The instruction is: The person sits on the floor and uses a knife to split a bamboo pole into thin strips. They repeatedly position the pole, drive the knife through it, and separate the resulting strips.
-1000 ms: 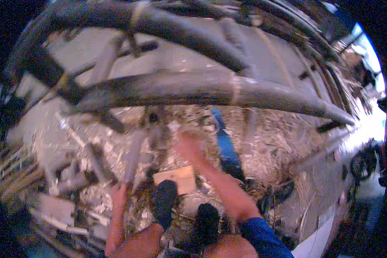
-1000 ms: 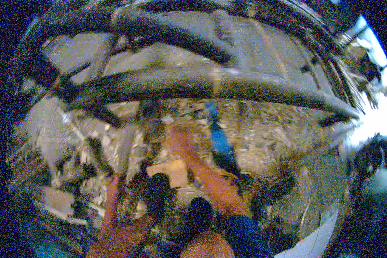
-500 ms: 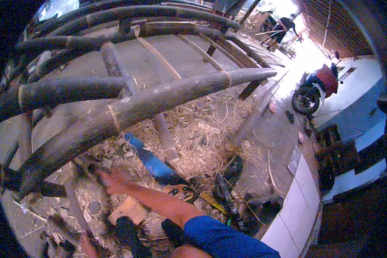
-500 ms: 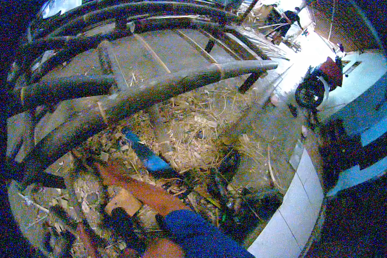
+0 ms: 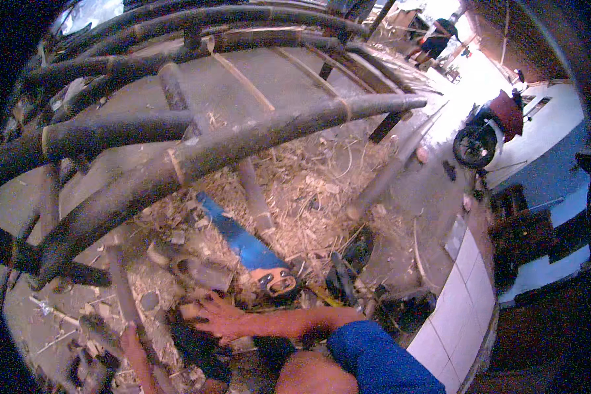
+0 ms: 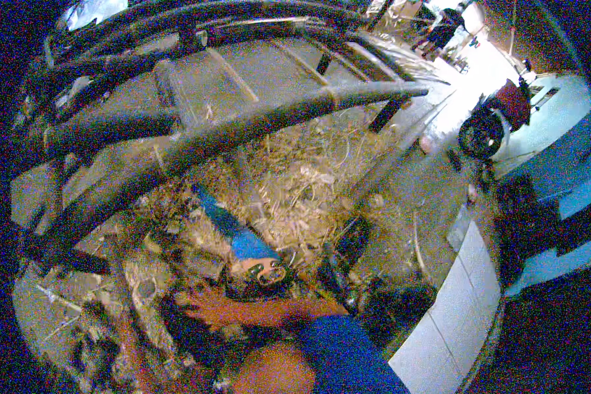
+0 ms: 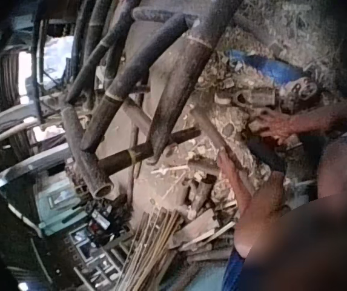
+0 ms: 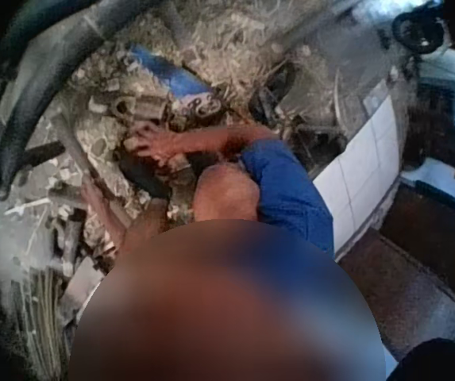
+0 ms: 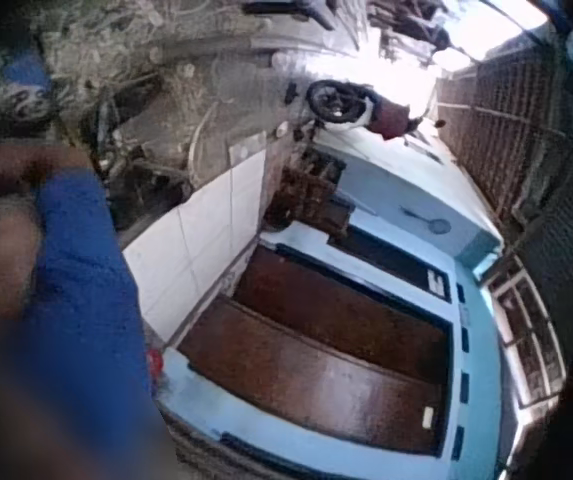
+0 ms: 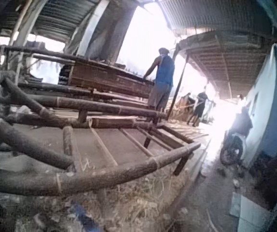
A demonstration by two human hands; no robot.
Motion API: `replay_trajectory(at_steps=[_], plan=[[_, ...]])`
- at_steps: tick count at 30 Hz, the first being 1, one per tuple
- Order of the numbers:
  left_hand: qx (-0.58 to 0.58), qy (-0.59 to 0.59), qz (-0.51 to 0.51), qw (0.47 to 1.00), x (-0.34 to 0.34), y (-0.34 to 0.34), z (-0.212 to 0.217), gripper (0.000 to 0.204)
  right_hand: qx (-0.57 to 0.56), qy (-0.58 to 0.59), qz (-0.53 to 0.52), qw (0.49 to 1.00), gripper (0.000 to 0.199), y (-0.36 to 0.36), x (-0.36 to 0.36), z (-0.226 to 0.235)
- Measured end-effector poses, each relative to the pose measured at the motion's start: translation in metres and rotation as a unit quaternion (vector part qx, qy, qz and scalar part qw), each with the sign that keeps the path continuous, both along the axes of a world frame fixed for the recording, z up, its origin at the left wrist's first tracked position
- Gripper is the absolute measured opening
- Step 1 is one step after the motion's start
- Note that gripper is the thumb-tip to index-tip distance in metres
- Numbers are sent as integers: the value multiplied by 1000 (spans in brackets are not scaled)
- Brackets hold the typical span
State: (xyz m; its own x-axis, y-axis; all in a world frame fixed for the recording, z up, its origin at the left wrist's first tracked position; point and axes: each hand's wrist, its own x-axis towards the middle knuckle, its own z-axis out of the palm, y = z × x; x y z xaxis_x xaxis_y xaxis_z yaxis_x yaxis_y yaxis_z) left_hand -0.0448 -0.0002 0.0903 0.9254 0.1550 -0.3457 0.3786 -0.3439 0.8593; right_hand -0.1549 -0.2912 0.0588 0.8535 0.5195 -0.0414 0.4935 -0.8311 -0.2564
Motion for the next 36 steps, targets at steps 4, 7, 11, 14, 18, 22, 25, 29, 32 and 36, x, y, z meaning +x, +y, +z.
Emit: replay_trajectory(at_steps=[4,7,11,14,18,22,25,29,32,36], plan=[[53,-11,-122,991,11,-17,22,42,-21,76,-3,997,94,6,-8,-8],[100,11,-212,972,16,-31,50,46,13,77,-58,995,96,5,-10,6],[187,-44,-280,941,17,-43,99,47,97,97,-124,983,97,-11,-36,39],[271,29,-377,885,27,-45,136,46,117,83,-192,971,97,-45,-68,54],[337,-83,-407,845,38,-56,165,46,164,-13,-411,896,85,-120,-102,60],[256,-86,-440,857,52,-82,171,50,-123,-146,-515,836,79,-180,-130,61],[278,-131,-427,851,54,-112,151,57,-141,-127,-448,873,73,-181,-143,51],[283,-102,-433,850,53,-167,98,66,-66,-20,-283,957,55,-144,-147,21],[213,-67,-393,892,35,-204,53,66,-101,-19,-259,960,46,-134,-141,1],[164,-128,-355,911,10,-240,13,62,-117,9,-272,955,54,-145,-132,2]])
